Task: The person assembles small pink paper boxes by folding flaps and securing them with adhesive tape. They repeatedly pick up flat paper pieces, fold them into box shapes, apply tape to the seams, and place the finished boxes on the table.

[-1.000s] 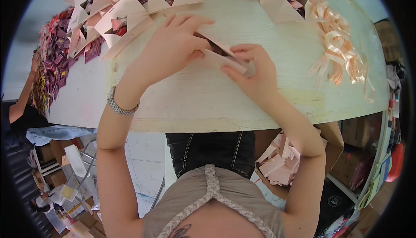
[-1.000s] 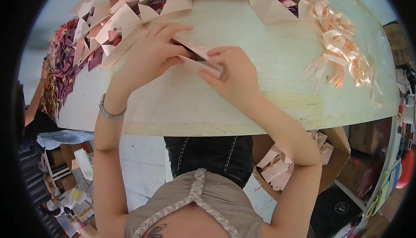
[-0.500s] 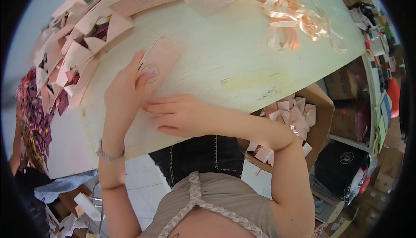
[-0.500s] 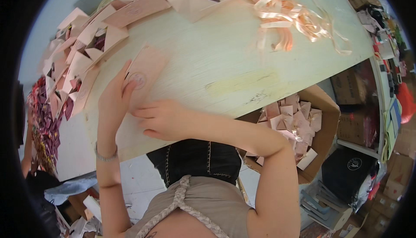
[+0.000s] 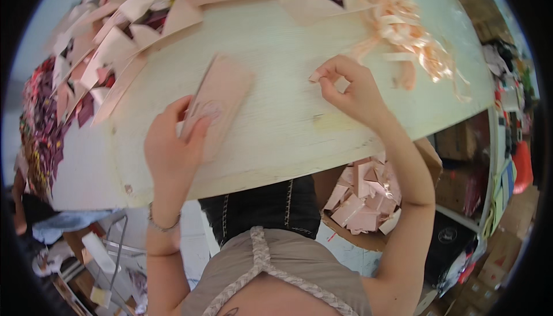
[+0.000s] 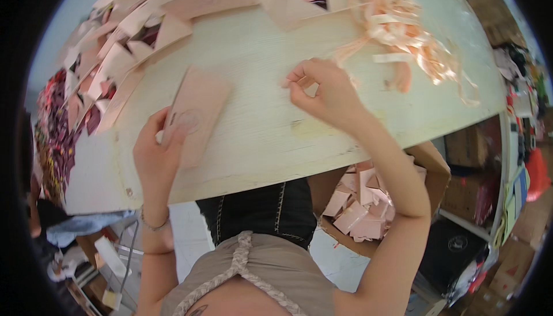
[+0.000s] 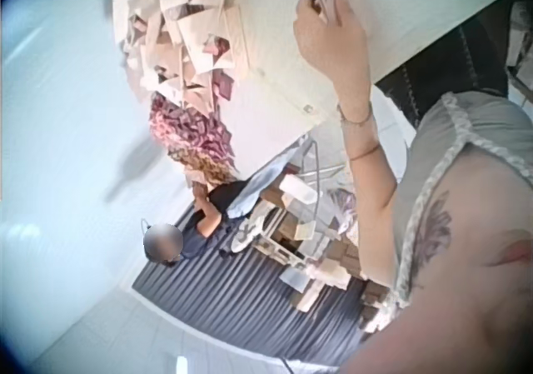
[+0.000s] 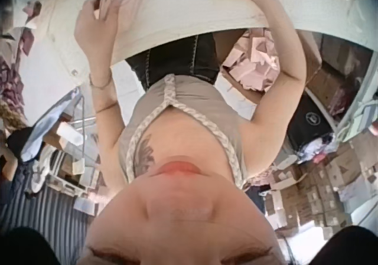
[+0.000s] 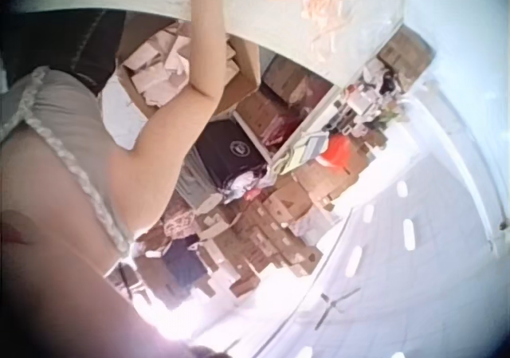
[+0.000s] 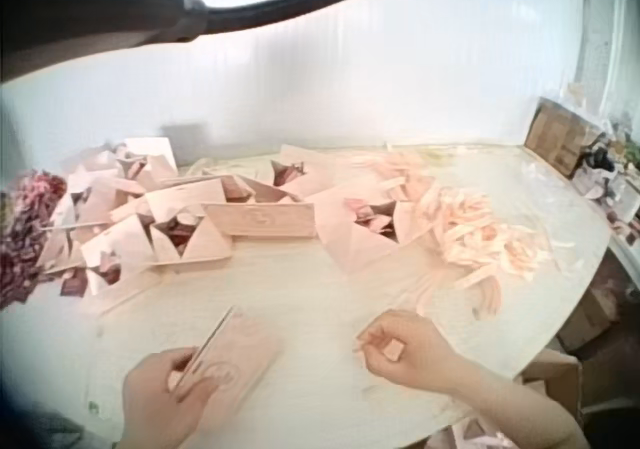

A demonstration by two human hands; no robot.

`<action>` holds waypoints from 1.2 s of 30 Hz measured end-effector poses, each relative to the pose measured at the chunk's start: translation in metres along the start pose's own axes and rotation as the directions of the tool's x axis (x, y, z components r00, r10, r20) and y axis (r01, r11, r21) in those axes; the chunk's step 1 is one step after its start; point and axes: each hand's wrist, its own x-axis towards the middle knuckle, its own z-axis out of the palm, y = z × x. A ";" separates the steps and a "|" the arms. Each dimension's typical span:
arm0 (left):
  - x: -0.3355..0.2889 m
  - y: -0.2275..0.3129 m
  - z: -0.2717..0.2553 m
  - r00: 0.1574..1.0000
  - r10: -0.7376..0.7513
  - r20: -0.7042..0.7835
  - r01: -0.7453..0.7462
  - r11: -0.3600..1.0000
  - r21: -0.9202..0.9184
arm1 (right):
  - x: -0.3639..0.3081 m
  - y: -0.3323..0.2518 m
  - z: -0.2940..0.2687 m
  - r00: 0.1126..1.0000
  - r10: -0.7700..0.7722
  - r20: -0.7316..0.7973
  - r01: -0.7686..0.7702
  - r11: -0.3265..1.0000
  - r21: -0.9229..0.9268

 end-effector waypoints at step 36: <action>0.020 -0.002 -0.006 0.888 -0.134 0.439 0.348 0.820 -0.455 | 0.025 -0.069 0.115 0.871 0.405 0.278 -0.480 0.581 0.658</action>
